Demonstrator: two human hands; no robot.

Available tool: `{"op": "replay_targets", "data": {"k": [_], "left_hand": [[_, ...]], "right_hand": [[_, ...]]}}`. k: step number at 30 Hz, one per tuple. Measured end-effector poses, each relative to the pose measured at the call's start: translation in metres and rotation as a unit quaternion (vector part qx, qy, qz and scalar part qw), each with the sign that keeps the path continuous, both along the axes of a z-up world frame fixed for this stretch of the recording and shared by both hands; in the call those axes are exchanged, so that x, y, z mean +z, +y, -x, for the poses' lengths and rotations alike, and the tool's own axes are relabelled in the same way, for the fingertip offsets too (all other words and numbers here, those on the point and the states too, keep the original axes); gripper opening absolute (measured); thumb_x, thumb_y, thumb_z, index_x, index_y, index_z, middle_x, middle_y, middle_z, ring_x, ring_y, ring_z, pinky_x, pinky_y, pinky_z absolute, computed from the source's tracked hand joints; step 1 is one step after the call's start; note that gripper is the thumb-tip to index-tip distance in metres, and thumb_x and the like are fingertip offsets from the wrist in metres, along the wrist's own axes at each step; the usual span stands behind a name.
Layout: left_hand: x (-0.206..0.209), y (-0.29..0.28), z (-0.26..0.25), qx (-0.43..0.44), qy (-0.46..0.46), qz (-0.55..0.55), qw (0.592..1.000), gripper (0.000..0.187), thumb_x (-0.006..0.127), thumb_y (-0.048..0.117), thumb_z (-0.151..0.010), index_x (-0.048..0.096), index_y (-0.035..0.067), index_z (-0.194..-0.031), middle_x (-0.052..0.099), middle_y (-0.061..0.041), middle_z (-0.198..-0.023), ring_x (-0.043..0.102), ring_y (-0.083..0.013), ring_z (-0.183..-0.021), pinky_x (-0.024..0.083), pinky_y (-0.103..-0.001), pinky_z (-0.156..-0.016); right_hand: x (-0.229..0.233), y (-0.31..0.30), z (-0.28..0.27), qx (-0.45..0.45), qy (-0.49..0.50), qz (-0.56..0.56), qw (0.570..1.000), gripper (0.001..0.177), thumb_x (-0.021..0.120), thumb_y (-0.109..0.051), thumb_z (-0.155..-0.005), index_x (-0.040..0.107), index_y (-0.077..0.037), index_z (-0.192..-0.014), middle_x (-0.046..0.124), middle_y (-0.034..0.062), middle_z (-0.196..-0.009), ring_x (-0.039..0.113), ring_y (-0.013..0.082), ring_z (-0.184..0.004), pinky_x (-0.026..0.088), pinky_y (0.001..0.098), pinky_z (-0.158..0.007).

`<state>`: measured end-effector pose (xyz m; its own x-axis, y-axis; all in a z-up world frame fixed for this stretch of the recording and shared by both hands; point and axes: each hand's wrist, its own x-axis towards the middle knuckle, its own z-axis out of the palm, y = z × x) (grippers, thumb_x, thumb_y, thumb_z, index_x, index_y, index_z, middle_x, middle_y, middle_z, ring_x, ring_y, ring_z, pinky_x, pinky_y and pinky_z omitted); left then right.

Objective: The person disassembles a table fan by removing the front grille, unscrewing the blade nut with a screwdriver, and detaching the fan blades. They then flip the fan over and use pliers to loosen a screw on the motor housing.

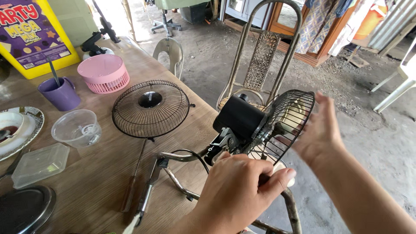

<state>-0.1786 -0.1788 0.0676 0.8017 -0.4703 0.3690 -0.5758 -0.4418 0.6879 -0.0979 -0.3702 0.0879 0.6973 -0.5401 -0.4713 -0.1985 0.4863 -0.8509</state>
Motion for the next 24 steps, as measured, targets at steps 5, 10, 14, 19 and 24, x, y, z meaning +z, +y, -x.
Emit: {"op": "replay_targets", "data": {"k": [5,10,14,19,24], "left_hand": [[-0.026,0.013,-0.040,-0.100,0.131,0.111,0.980,0.053,0.062,0.050,-0.098,0.063,0.007,-0.068,0.059,-0.004,-0.057,0.053,-0.0203,-0.049,0.043,-0.042,-0.046],[-0.048,0.049,-0.117,0.088,-0.061,-0.082,0.991,0.052,0.071,0.056,-0.092,0.071,0.005,-0.101,0.071,-0.005,-0.078,0.066,-0.0164,-0.066,0.048,-0.031,-0.056],[-0.054,0.048,-0.121,-0.063,0.404,-0.150,0.900,0.065,0.070,0.061,-0.083,0.068,0.003,-0.111,0.076,-0.009,-0.081,0.070,-0.0141,-0.056,0.053,-0.027,-0.050],[-0.052,0.016,-0.075,-0.087,0.441,-0.026,0.893,0.054,0.078,0.052,-0.080,0.069,0.002,-0.100,0.065,-0.004,-0.068,0.060,-0.0147,-0.045,0.047,-0.029,-0.041],[-0.034,0.025,-0.053,0.008,0.362,-0.046,0.931,0.050,0.075,0.052,-0.080,0.074,0.004,-0.089,0.058,0.001,-0.053,0.054,-0.0116,-0.039,0.042,-0.028,-0.035]], "right_hand": [[-0.013,0.011,0.002,0.110,-0.030,0.086,0.990,0.073,0.054,-0.057,-0.091,0.045,-0.010,-0.147,0.061,0.0158,-0.131,0.064,0.0292,-0.110,0.053,0.0562,-0.101],[-0.035,-0.018,0.004,0.031,0.030,0.147,0.988,0.077,0.049,-0.067,-0.104,0.036,-0.008,-0.151,0.050,0.0132,-0.138,0.055,0.0258,-0.120,0.046,0.0497,-0.095],[-0.036,-0.035,0.031,0.034,-0.009,0.122,0.992,0.063,0.041,-0.057,-0.103,0.048,-0.010,-0.144,0.058,0.0130,-0.127,0.066,0.0263,-0.111,0.055,0.0450,-0.085],[-0.030,-0.043,0.047,0.036,-0.038,0.100,0.994,0.050,0.039,-0.050,-0.105,0.054,-0.018,-0.141,0.063,0.0075,-0.114,0.071,0.0252,-0.102,0.059,0.0419,-0.088],[-0.047,-0.041,0.056,0.063,-0.096,0.071,0.991,0.051,0.036,-0.050,-0.108,0.061,-0.028,-0.148,0.065,0.0083,-0.117,0.066,0.0249,-0.104,0.058,0.0375,-0.095]]}}
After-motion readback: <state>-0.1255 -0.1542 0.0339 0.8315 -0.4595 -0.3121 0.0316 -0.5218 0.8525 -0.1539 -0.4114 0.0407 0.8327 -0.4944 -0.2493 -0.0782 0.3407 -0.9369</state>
